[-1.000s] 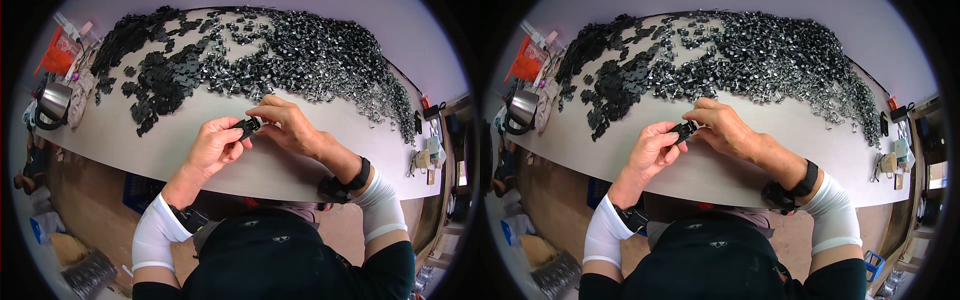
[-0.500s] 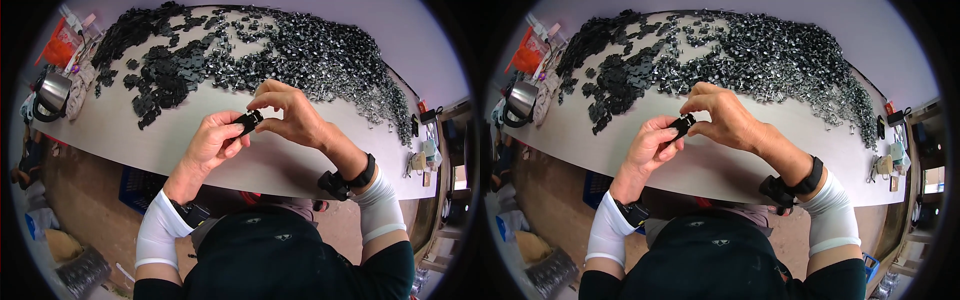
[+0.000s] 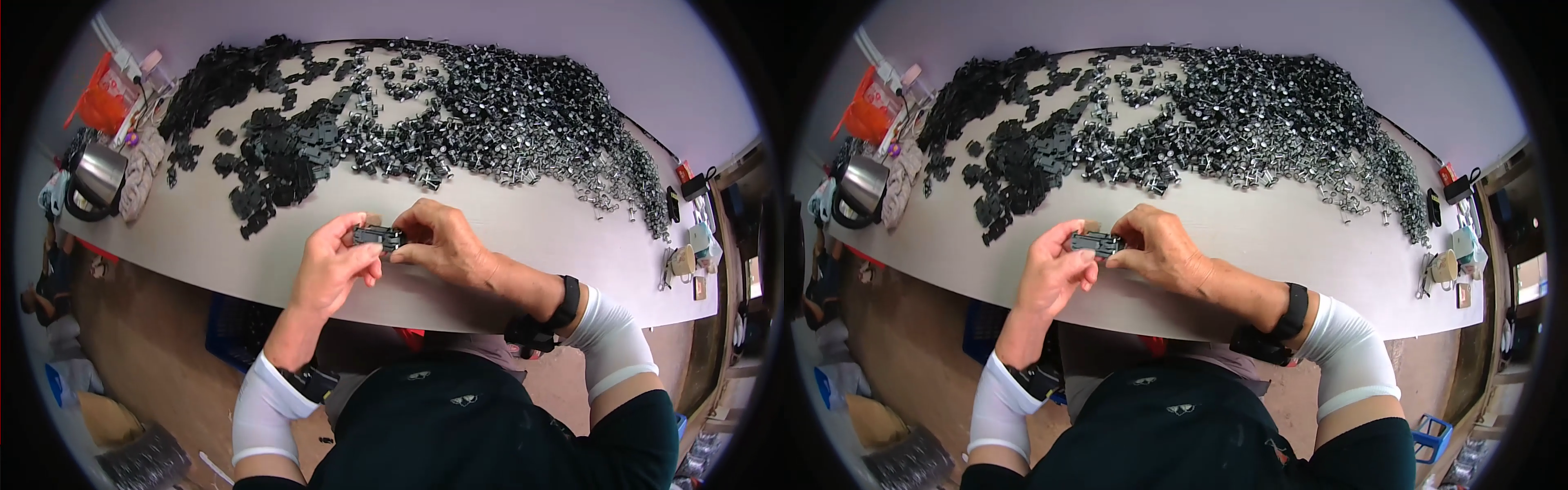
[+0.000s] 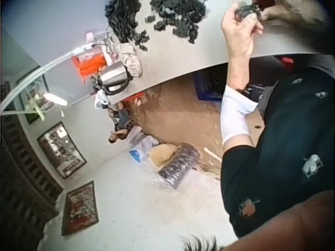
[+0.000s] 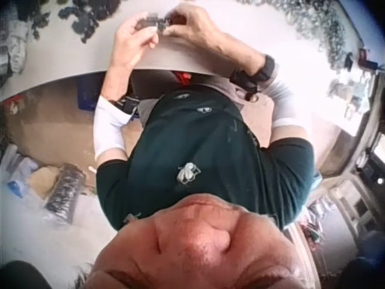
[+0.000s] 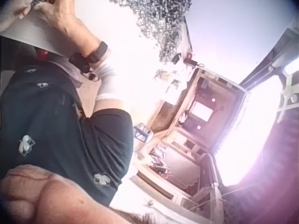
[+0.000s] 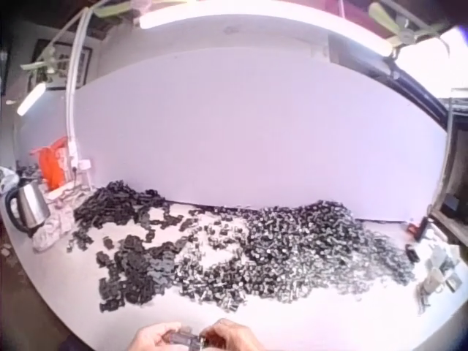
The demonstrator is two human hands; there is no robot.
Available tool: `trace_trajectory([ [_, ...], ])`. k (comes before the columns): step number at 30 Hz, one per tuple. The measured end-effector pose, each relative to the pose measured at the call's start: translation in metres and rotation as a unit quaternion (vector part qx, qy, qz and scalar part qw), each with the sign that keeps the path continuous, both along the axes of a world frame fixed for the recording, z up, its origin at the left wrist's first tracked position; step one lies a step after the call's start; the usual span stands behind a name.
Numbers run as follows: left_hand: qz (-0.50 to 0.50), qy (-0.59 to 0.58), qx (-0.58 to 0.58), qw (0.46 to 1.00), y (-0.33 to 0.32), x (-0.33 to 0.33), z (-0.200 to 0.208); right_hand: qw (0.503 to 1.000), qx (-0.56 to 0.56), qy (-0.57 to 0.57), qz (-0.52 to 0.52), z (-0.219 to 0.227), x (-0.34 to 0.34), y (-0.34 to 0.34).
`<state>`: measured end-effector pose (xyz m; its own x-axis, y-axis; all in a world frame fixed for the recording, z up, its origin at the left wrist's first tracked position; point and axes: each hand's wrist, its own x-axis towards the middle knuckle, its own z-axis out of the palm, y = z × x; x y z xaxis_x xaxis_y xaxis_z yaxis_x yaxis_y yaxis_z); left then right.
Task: The person assembles toy car chassis by hand, picking up a plastic base and inserting two metal axles with wheels into the slots. After completing each assembly, the person drops the chassis into a blue plastic crate located under the table.
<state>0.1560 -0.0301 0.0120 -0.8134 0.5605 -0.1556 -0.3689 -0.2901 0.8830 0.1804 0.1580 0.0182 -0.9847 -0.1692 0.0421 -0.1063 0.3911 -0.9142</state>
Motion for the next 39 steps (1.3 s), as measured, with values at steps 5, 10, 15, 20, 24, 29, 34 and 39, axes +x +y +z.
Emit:
trace_trajectory([
  [5, 0.105, -0.04, 0.089, 0.99, -0.005, 0.011, -0.009, 0.997, -0.002, 0.063, 0.05, 0.008, -0.011, -0.005],
  [10, 0.131, -0.012, 0.158, 0.979, -0.003, 0.007, -0.019, 0.944, 0.231, 0.236, -0.02, 0.011, -0.045, 0.061],
  [15, 0.088, -0.007, 0.163, 0.983, -0.008, 0.009, -0.02, 0.917, 0.33, 0.223, -0.005, 0.006, -0.047, 0.058],
  [20, 0.08, 0.07, 0.095, 0.99, 0.001, 0.014, -0.021, 0.916, 0.327, 0.231, -0.001, -0.002, -0.057, 0.055],
  [24, 0.087, 0.065, 0.1, 0.989, -0.001, 0.014, -0.021, 0.871, 0.395, 0.287, 0.048, -0.004, -0.059, 0.059],
  [29, 0.093, 0.056, 0.09, 0.99, -0.001, 0.016, -0.017, 0.803, 0.424, 0.404, 0.106, 0.001, -0.055, 0.052],
  [34, 0.088, 0.064, 0.092, 0.99, -0.001, 0.016, -0.022, 0.788, 0.422, 0.43, 0.13, 0.001, -0.057, 0.046],
  [39, 0.087, 0.069, 0.076, 0.991, -0.001, 0.016, -0.022, 0.825, 0.393, 0.393, 0.097, -0.001, -0.059, 0.038],
])
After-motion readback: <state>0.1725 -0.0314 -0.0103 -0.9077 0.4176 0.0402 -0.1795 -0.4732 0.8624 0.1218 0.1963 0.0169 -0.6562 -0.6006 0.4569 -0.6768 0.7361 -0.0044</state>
